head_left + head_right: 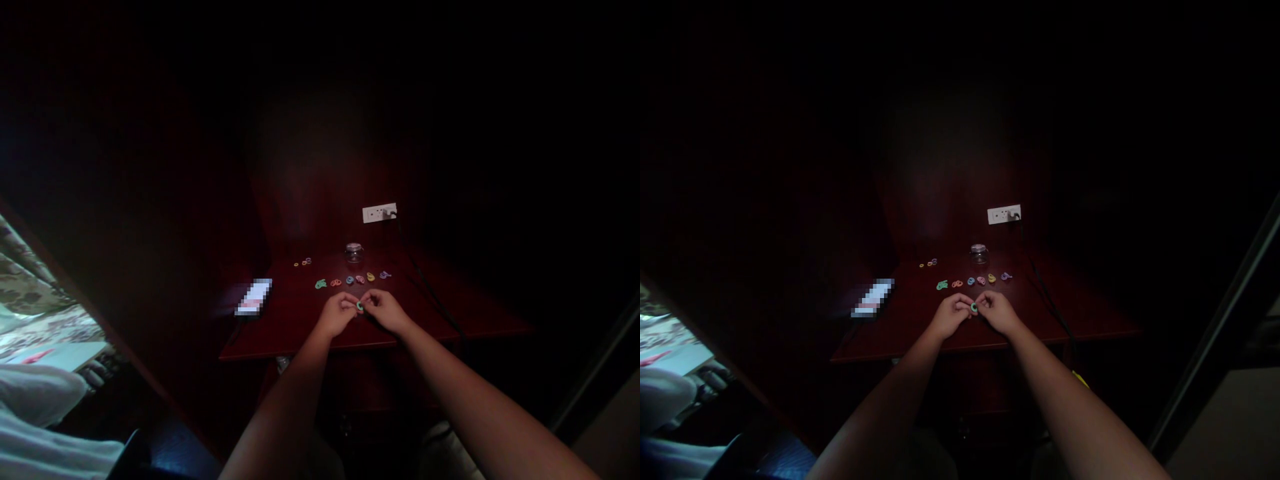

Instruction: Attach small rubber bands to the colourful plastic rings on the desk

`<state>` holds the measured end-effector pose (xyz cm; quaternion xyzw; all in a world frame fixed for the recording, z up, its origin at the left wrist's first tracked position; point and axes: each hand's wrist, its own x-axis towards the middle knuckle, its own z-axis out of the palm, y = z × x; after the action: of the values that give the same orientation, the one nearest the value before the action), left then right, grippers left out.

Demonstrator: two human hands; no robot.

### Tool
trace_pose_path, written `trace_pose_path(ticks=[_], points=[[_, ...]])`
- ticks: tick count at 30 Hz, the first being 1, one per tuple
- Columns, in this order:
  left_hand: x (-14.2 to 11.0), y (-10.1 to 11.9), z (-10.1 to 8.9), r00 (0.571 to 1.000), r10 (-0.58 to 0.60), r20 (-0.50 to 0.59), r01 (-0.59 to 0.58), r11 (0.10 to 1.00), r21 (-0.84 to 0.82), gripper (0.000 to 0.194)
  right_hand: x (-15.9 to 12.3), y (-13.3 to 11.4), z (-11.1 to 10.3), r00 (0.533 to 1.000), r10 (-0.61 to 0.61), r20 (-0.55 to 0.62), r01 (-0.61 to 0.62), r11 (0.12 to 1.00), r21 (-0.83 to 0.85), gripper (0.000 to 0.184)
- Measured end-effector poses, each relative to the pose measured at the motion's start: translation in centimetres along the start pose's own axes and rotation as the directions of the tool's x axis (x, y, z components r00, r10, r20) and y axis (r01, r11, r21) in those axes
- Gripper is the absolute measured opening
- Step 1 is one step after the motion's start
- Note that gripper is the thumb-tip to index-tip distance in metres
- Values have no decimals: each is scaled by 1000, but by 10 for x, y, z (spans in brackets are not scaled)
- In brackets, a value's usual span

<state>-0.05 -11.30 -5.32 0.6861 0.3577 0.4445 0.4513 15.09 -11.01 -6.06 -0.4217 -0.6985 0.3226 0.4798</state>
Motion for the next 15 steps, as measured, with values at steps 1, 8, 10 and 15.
trace_pose_path(ticks=[1,8,10,15], points=[[-1,1,0,1000,-1,2,1,1000,1,17,0,0,0,1000,6,-4,-6,1000,0,15],[-2,4,1,999,18,-34,-17,1000,12,16,0,-5,0,1000,-4,-3,4,1000,-17,16],[-1,3,1,998,18,-58,-16,1000,26,14,0,-7,0,1000,-9,-2,9,1000,-9,17],[0,0,0,993,28,-114,-20,998,64,12,-1,-8,1,1000,7,29,-8,999,36,22]])
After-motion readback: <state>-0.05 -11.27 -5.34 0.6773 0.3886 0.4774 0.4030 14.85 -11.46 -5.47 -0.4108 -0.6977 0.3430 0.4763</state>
